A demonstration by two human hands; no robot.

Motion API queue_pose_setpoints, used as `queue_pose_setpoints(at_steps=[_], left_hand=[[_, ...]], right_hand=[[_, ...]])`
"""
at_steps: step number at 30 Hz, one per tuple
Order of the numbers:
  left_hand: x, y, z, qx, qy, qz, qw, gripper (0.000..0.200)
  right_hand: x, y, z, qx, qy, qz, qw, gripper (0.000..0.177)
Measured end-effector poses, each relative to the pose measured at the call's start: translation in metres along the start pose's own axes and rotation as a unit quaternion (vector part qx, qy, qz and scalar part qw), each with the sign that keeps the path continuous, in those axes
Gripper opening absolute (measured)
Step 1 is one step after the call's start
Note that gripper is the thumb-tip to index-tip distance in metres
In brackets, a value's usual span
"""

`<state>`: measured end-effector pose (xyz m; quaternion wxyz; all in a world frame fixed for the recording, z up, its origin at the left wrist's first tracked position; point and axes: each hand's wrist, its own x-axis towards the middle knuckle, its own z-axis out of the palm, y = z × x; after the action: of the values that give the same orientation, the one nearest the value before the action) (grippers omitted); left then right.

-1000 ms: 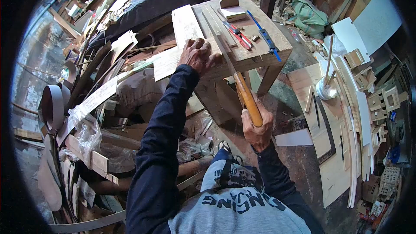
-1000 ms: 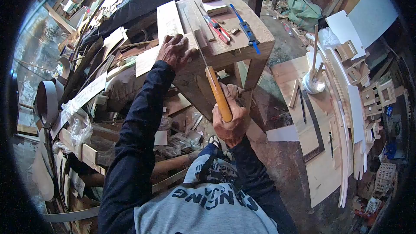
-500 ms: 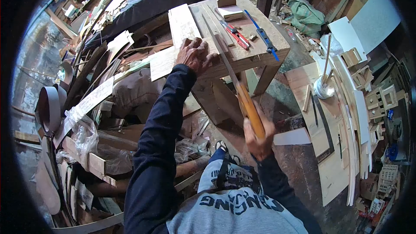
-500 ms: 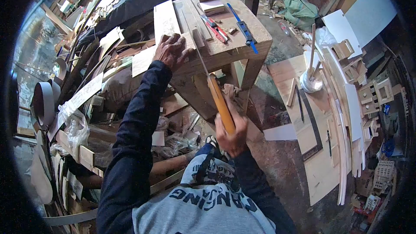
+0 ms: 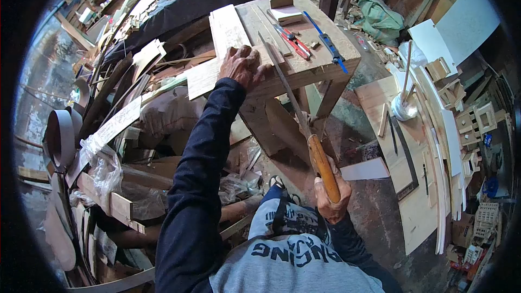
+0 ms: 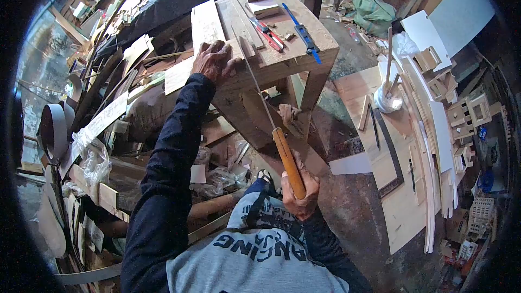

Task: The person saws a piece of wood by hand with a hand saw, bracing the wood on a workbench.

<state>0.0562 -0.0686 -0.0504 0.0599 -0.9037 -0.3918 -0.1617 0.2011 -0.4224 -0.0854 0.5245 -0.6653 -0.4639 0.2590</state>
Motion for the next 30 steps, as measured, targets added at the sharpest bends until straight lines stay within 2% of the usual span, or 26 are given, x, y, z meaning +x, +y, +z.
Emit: queue_pose_setpoints(at_steps=[1,2,6,9,12,15,19,22,25,28,30], left_hand=[[0.002,-0.002,0.001,0.009,-0.005,0.001,1.0,0.05],[-0.001,-0.002,0.003,0.0,0.039,0.014,0.999,0.048],[-0.001,-0.008,0.008,-0.019,0.039,0.038,0.998,0.046],[-0.001,-0.006,0.002,-0.023,0.058,0.047,0.997,0.044],[0.001,-0.011,0.007,-0.012,0.051,0.047,0.997,0.044],[-0.002,-0.012,0.015,-0.026,0.105,0.049,0.993,0.041],[0.001,-0.012,0.011,-0.012,0.055,0.031,0.998,0.042],[0.002,-0.01,0.01,-0.012,0.049,0.027,0.998,0.043],[0.001,-0.011,0.008,-0.02,0.06,0.028,0.998,0.044],[0.0,-0.006,0.002,-0.027,0.069,0.041,0.996,0.045],[0.003,-0.007,0.004,-0.014,0.051,0.04,0.998,0.045]], right_hand=[[0.001,-0.003,-0.001,-0.005,0.002,-0.012,1.0,0.056],[0.002,-0.006,-0.002,-0.01,0.002,-0.023,1.0,0.056],[0.024,-0.024,0.011,0.0,0.055,-0.101,0.993,0.052],[0.078,-0.031,0.036,0.029,0.003,-0.093,0.995,0.051],[0.091,-0.022,0.049,-0.025,0.02,-0.108,0.994,0.049],[0.089,-0.01,0.043,0.024,0.015,-0.095,0.995,0.049],[0.045,-0.001,0.028,-0.002,0.048,-0.133,0.99,0.056],[0.009,0.002,0.001,-0.023,0.011,-0.08,0.996,0.057],[0.014,0.003,0.004,-0.047,0.03,-0.121,0.991,0.057],[0.056,-0.02,0.025,0.024,0.018,-0.057,0.998,0.051],[0.082,-0.026,0.036,0.026,0.002,-0.054,0.998,0.05]])
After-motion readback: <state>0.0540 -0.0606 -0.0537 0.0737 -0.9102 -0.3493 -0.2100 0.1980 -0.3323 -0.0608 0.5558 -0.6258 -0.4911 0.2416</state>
